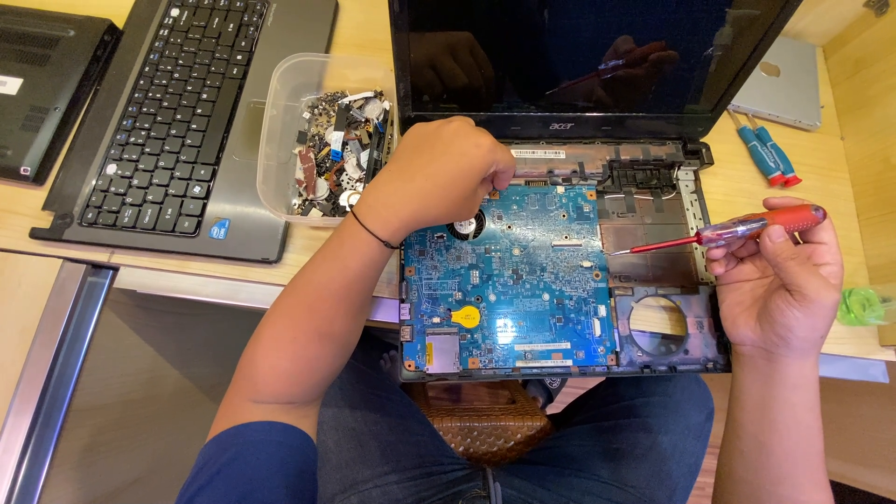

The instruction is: Disassembling a laptop by removing internal screws with a screwdriver and disconnecting various internal cables and components.

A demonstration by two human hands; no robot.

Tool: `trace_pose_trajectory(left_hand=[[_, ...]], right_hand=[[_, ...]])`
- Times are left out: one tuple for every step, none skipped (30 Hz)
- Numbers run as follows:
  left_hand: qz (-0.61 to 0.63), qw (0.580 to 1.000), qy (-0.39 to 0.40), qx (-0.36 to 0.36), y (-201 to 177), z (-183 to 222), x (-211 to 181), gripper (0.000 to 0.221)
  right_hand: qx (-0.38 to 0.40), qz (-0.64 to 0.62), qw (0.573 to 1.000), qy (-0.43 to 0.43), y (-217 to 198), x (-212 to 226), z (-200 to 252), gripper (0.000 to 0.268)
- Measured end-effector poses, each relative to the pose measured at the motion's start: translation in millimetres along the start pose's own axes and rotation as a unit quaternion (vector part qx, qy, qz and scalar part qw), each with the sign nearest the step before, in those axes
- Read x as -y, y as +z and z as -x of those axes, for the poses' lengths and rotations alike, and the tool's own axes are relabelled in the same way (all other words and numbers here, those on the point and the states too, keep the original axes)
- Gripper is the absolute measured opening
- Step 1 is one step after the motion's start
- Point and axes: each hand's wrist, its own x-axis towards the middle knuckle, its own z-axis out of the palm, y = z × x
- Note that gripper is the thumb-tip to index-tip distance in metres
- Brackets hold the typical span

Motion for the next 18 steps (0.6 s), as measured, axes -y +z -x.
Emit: trace_pose_trajectory(left_hand=[[-0.004,1.000,0.008,0.000,0.8,0.1,0.3,0.036],[-0.004,1.000,0.008,0.000,0.8,0.4,0.4,0.036],[-0.009,1.000,0.016,-0.006,0.9,0.6,0.4,0.030],[-0.014,1.000,0.024,-0.013,1.0,0.9,0.5,0.026],[-0.014,1.000,0.024,-0.013,1.9,1.0,-0.5,0.026],[-0.016,0.999,0.023,-0.016,2.7,1.1,-1.5,0.027],[-0.019,0.999,0.022,-0.020,3.1,1.0,-2.4,0.029],[-0.019,0.999,0.022,-0.021,2.9,1.1,-2.0,0.029],[-0.025,0.999,0.020,-0.022,2.8,1.3,-1.7,0.029],[-0.032,0.999,0.019,-0.023,2.7,1.7,-1.4,0.029],[-0.032,0.999,0.019,-0.024,1.8,2.1,-1.4,0.029],[-0.031,0.999,0.019,-0.021,0.9,2.7,-1.3,0.030],[-0.029,0.999,0.019,-0.017,0.3,3.6,-1.4,0.030],[-0.029,0.999,0.019,-0.018,1.1,3.4,-0.6,0.030],[-0.027,0.999,0.018,-0.013,1.8,3.3,0.2,0.030],[-0.025,1.000,0.017,-0.008,2.5,3.2,1.0,0.031],[-0.025,1.000,0.017,-0.009,0.7,3.2,0.7,0.031],[-0.019,1.000,0.015,-0.003,-1.1,3.1,0.5,0.030]], right_hand=[[-0.001,-0.003,1.000,0.001,-0.8,-0.3,0.0,0.026],[-0.001,-0.003,1.000,0.001,-0.6,-0.3,-0.1,0.026],[0.004,-0.003,1.000,-0.001,-0.6,0.0,0.1,0.028],[0.009,-0.003,1.000,-0.003,-0.5,0.1,0.3,0.030],[0.009,-0.002,1.000,-0.003,-0.3,0.3,0.6,0.030],[0.007,-0.002,1.000,-0.002,0.1,0.4,1.0,0.029],[0.005,-0.002,1.000,-0.002,0.7,0.9,1.1,0.028],[0.006,-0.001,1.000,-0.002,0.9,1.0,1.0,0.028],[0.002,0.001,1.000,-0.001,1.0,0.9,0.9,0.028],[-0.001,0.003,1.000,-0.001,1.3,0.9,0.9,0.028],[0.000,0.003,1.000,-0.001,0.1,-0.1,0.4,0.028],[-0.004,-0.001,1.000,-0.002,-1.0,-1.1,0.0,0.026],[-0.009,-0.005,1.000,-0.003,-2.2,-2.3,-0.2,0.024],[-0.008,-0.005,1.000,-0.003,-1.6,-1.9,0.1,0.024],[-0.006,0.003,1.000,-0.003,-1.0,-1.4,0.3,0.026],[-0.005,0.011,1.000,-0.003,-0.3,-0.9,0.5,0.028],[-0.004,0.011,1.000,-0.003,-0.6,-1.3,0.2,0.028],[0.001,0.007,1.000,-0.007,-1.0,-1.5,-0.1,0.027]])
